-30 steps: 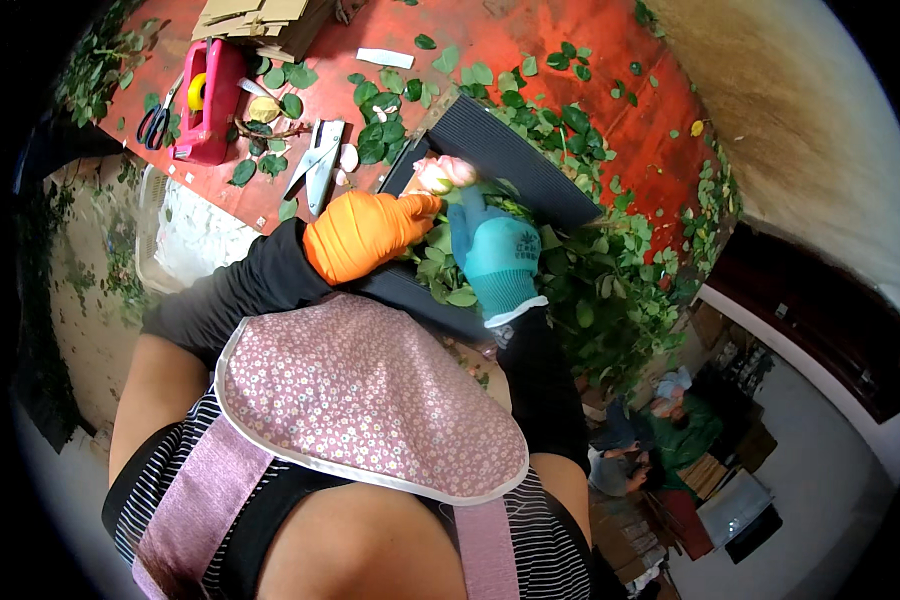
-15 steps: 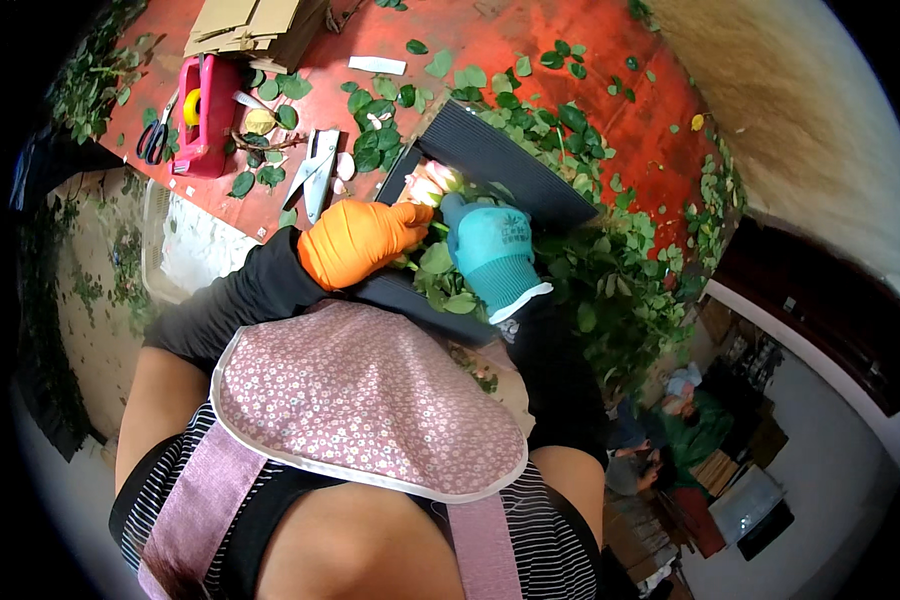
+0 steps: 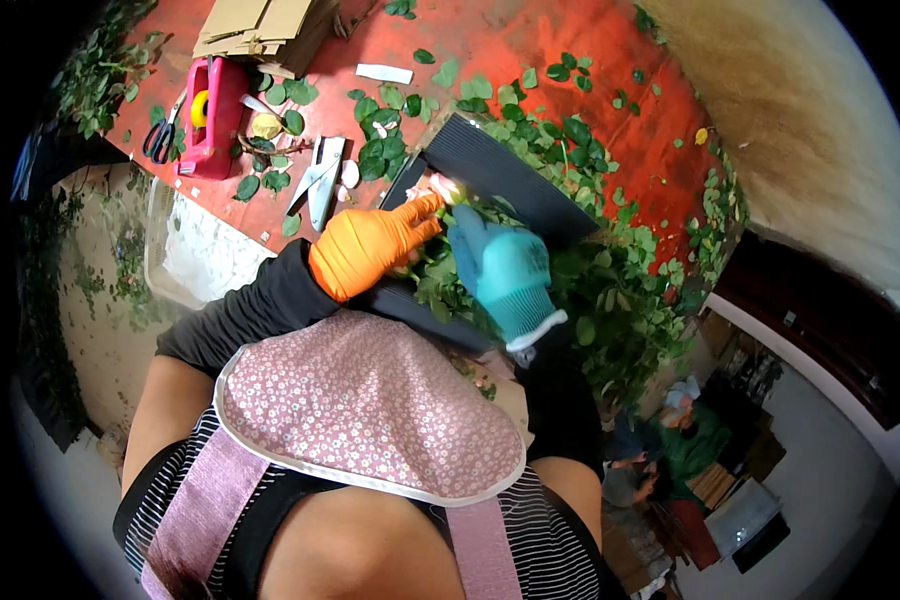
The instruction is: The person packages roses by placing them into a protective foam sleeve, wrapping them with plastic, stapling the packaging, and then organizing large bunches of green foliage.
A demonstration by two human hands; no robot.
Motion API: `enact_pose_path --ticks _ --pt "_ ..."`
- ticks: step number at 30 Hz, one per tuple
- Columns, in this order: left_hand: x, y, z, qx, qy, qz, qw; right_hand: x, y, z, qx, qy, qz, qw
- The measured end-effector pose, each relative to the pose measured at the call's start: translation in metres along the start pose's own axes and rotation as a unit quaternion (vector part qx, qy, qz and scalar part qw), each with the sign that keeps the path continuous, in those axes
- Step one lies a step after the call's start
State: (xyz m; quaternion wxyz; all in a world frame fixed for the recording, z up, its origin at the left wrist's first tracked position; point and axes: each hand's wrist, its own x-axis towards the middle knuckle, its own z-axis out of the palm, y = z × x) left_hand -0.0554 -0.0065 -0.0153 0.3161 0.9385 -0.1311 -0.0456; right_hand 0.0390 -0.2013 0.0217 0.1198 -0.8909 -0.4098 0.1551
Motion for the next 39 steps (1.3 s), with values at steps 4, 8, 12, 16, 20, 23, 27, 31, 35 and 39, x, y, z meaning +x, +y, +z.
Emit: enact_pose_path --ticks 4,8,12,16,20,23,27,31,35,39 --pt "-0.001 -0.003 0.002 -0.001 0.02 0.024 1.0 -0.003 -0.005 -0.004 -0.072 -0.044 0.074 0.994" --pt "0.0 0.003 -0.003 0.027 0.002 0.018 0.999 0.006 0.001 0.011 -0.073 -0.033 0.062 0.995" --pt "0.001 0.0 -0.004 0.024 -0.001 0.029 0.999 0.007 -0.006 0.01 -0.055 -0.041 0.076 0.995" --pt "0.011 -0.008 -0.012 -0.004 -0.019 0.061 0.998 0.005 -0.003 0.01 -0.065 -0.04 0.067 0.995" --pt "0.021 -0.013 -0.026 -0.087 -0.007 0.064 0.994 0.0 -0.002 0.011 -0.07 0.02 0.048 0.996" --pt "0.027 -0.017 -0.033 -0.151 -0.046 0.032 0.987 -0.001 -0.011 0.003 -0.051 0.052 0.034 0.997" --pt "0.014 -0.024 -0.052 -0.21 -0.061 0.082 0.972 -0.004 -0.026 -0.012 -0.014 0.073 0.049 0.996" --pt "-0.014 -0.049 -0.054 -0.332 -0.077 -0.071 0.937 -0.011 -0.016 -0.011 0.008 0.104 0.053 0.993" --pt "-0.008 -0.051 -0.015 -0.54 -0.003 -0.099 0.836 -0.004 -0.019 -0.011 0.012 0.069 0.057 0.996" --pt "0.004 -0.047 0.002 -0.624 0.015 -0.174 0.762 -0.005 -0.017 -0.01 0.008 0.075 0.069 0.995"
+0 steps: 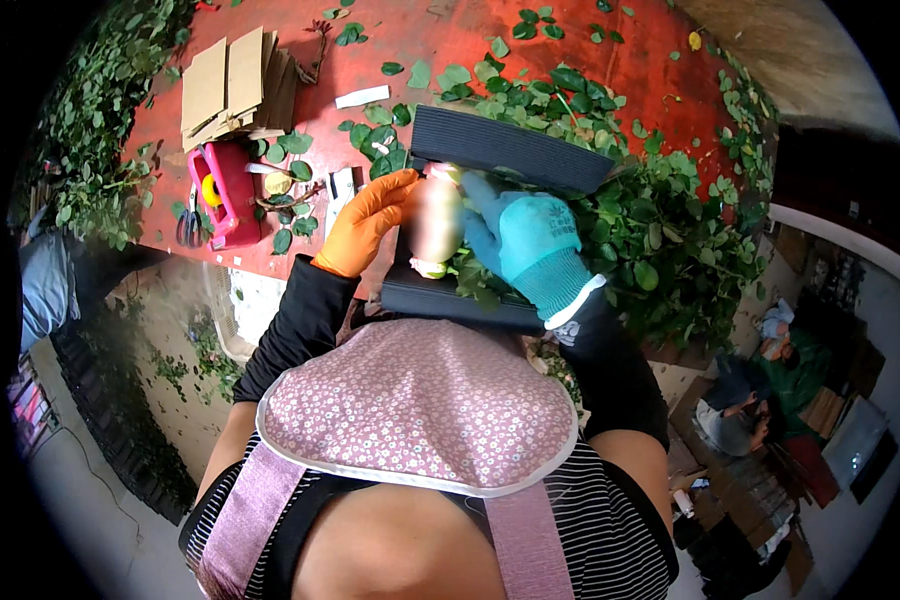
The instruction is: The person packages roses by placing them into a protective foam sleeve, wrapping them with plastic, stapling the packaging, and then organizing large bunches of green foliage.
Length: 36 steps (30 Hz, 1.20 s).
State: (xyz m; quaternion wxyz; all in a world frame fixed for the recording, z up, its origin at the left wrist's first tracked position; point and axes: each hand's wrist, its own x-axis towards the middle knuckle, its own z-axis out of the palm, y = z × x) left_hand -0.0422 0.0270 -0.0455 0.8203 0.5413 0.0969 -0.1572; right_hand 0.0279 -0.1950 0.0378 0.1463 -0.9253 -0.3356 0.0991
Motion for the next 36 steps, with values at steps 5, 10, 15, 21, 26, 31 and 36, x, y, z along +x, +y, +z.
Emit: enact_pose_path --ticks 5,10,15,21,26,31,36 --pt "0.003 -0.001 -0.005 -0.037 -0.013 -0.028 0.999 -0.004 0.0 -0.006 -0.005 -0.013 0.012 1.0" --pt "-0.017 0.025 -0.031 0.063 0.004 0.004 0.998 -0.005 -0.014 -0.02 0.006 -0.014 0.001 1.0" --pt "-0.008 0.094 -0.11 0.548 0.357 0.232 0.72 -0.014 -0.031 -0.035 0.085 0.026 -0.019 0.996" --pt "0.074 0.133 -0.148 0.726 0.47 0.143 0.481 0.005 -0.05 -0.026 0.02 -0.002 -0.112 0.994" --pt "0.079 0.15 -0.205 0.668 0.538 0.111 0.502 0.0 -0.052 -0.028 0.061 0.011 -0.098 0.993" --pt "0.067 0.179 -0.235 0.601 0.519 -0.009 0.608 0.002 -0.056 -0.026 0.027 0.007 -0.07 0.997" --pt "0.052 0.185 -0.297 0.485 0.513 0.104 0.7 0.006 -0.055 -0.025 0.035 0.029 -0.087 0.995"
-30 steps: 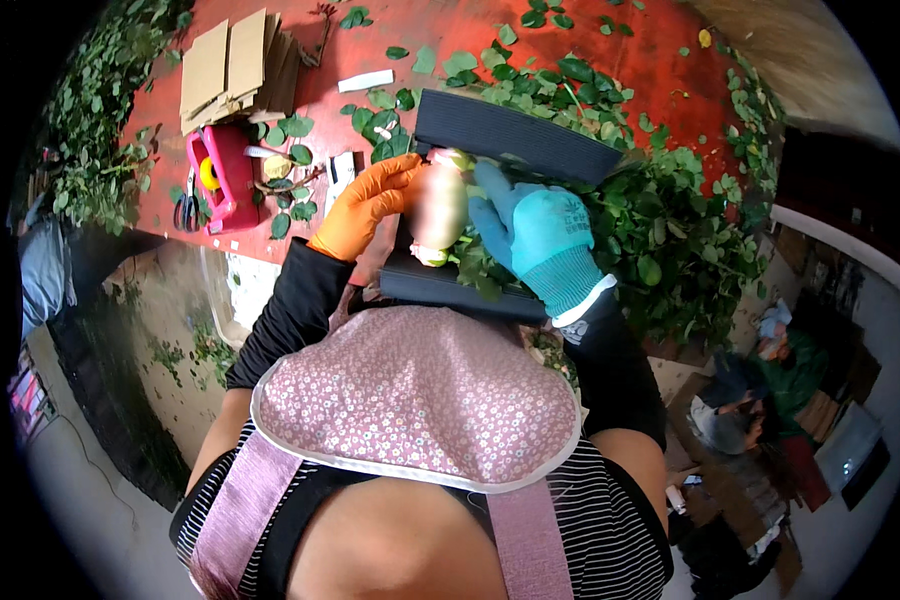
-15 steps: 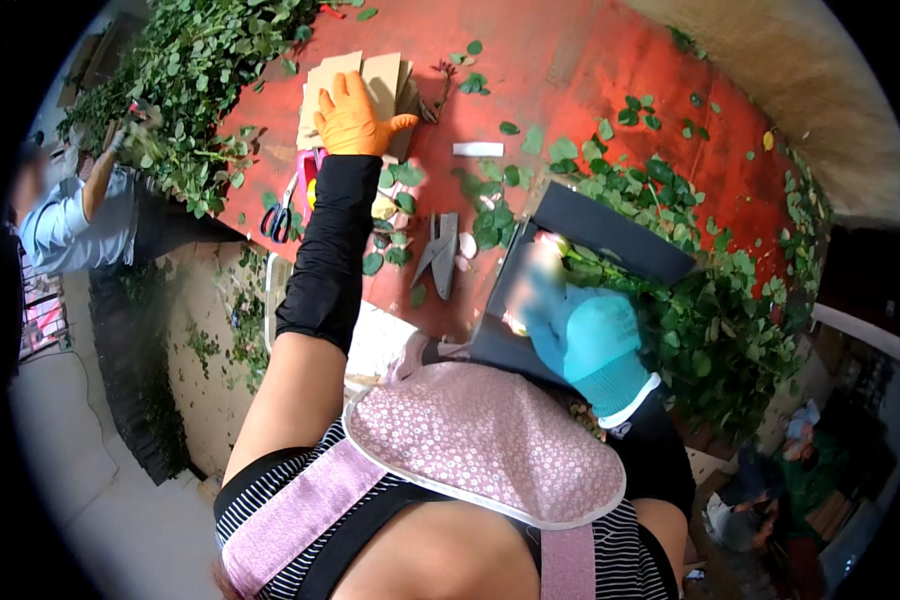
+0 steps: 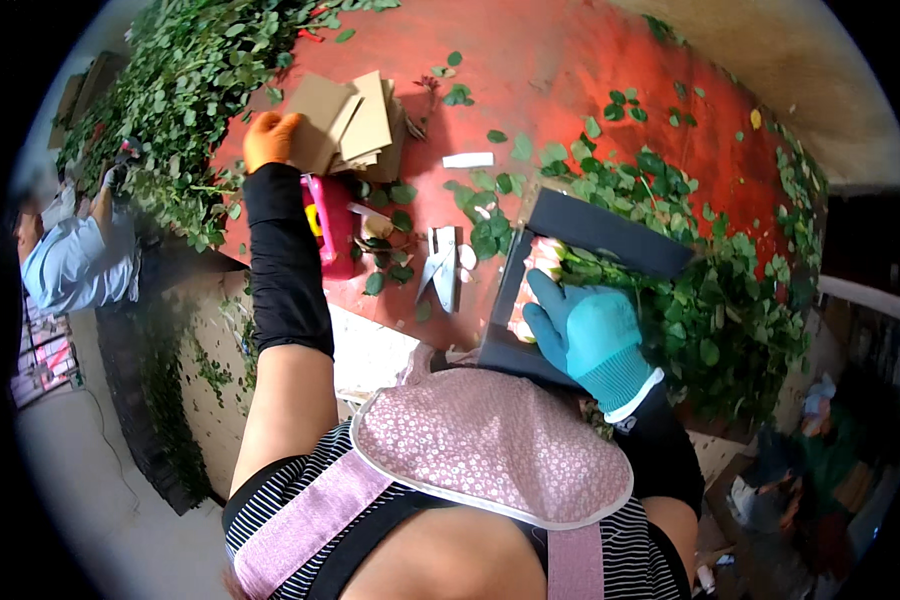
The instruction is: The person packages roses by placing them into a protective foam sleeve, wrapping them with plastic, stapling the packaging, and then organizing large bunches of green foliage.
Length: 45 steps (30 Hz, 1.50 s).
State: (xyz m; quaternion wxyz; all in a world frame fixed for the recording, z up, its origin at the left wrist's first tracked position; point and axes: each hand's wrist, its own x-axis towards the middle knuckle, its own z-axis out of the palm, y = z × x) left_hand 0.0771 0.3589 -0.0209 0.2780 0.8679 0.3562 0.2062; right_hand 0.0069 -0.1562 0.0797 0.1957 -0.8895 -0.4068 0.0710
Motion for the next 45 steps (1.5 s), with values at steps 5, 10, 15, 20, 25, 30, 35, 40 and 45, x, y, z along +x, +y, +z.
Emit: enact_pose_path --ticks 5,10,15,20,25,30,35,40,45 --pt "-0.073 0.067 -0.044 -0.452 -0.207 -0.022 0.867 -0.005 0.002 -0.009 0.136 -0.013 0.104 0.985" --pt "-0.281 0.156 -0.035 -0.392 -0.502 0.006 0.771 -0.031 0.005 0.023 0.397 0.053 0.151 0.904" --pt "-0.319 0.147 -0.014 -0.351 -0.645 0.08 0.674 -0.062 0.037 -0.003 0.649 -0.049 0.28 0.705" --pt "-0.296 0.174 -0.004 -0.077 -0.543 0.326 0.771 -0.033 0.075 0.032 0.423 -0.157 0.369 0.813" --pt "-0.301 0.19 0.045 0.036 -0.493 0.502 0.71 -0.015 0.085 0.047 0.324 -0.21 0.384 0.838" --pt "-0.306 0.204 0.077 0.123 -0.517 0.537 0.655 -0.022 0.092 0.071 0.337 -0.156 0.338 0.865" --pt "-0.303 0.22 0.09 0.245 -0.534 0.544 0.6 -0.019 0.081 0.055 0.34 -0.151 0.406 0.835" --pt "-0.303 0.235 0.085 0.266 -0.55 0.546 0.573 -0.072 0.022 -0.002 0.11 0.028 0.271 0.956" --pt "-0.304 0.232 0.095 0.257 -0.547 0.573 0.554 -0.162 -0.003 0.075 -0.221 0.063 0.008 0.973"
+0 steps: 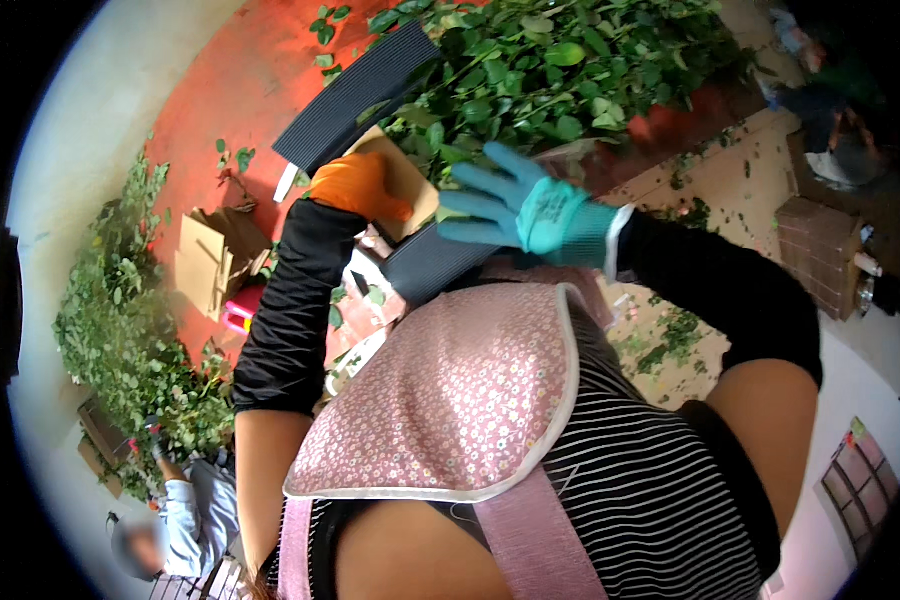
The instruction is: The person packages roses by placing them into a protective foam sleeve, wrapping them with plastic, stapling the packaging, and then organizing large bunches of green foliage.
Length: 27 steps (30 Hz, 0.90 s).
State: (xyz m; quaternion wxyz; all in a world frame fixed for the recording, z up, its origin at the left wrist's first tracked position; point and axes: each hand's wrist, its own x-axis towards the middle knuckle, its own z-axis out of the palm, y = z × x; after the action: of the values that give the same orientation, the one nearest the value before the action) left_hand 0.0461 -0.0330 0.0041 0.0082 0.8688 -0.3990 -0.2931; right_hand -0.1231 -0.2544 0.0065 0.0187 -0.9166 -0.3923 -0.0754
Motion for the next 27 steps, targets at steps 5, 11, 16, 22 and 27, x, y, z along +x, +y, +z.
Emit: enact_pose_path --ticks 5,11,16,22,27 --pt "0.002 -0.006 0.008 -0.005 0.007 -0.007 1.0 0.037 0.006 -0.027 0.087 0.088 0.026 0.992" --pt "0.004 -0.009 0.019 0.074 0.039 -0.041 0.996 0.074 0.016 -0.028 0.1 -0.065 0.046 0.992" --pt "0.007 -0.015 0.031 0.047 0.071 -0.005 0.996 0.082 0.028 -0.047 0.306 -0.124 0.095 0.939" --pt "0.016 -0.031 0.047 0.02 0.049 0.046 0.998 0.095 0.033 -0.046 0.333 -0.11 0.061 0.935" --pt "0.016 -0.017 0.007 -0.081 0.023 0.027 0.996 0.116 0.079 -0.022 0.364 -0.118 0.115 0.917"
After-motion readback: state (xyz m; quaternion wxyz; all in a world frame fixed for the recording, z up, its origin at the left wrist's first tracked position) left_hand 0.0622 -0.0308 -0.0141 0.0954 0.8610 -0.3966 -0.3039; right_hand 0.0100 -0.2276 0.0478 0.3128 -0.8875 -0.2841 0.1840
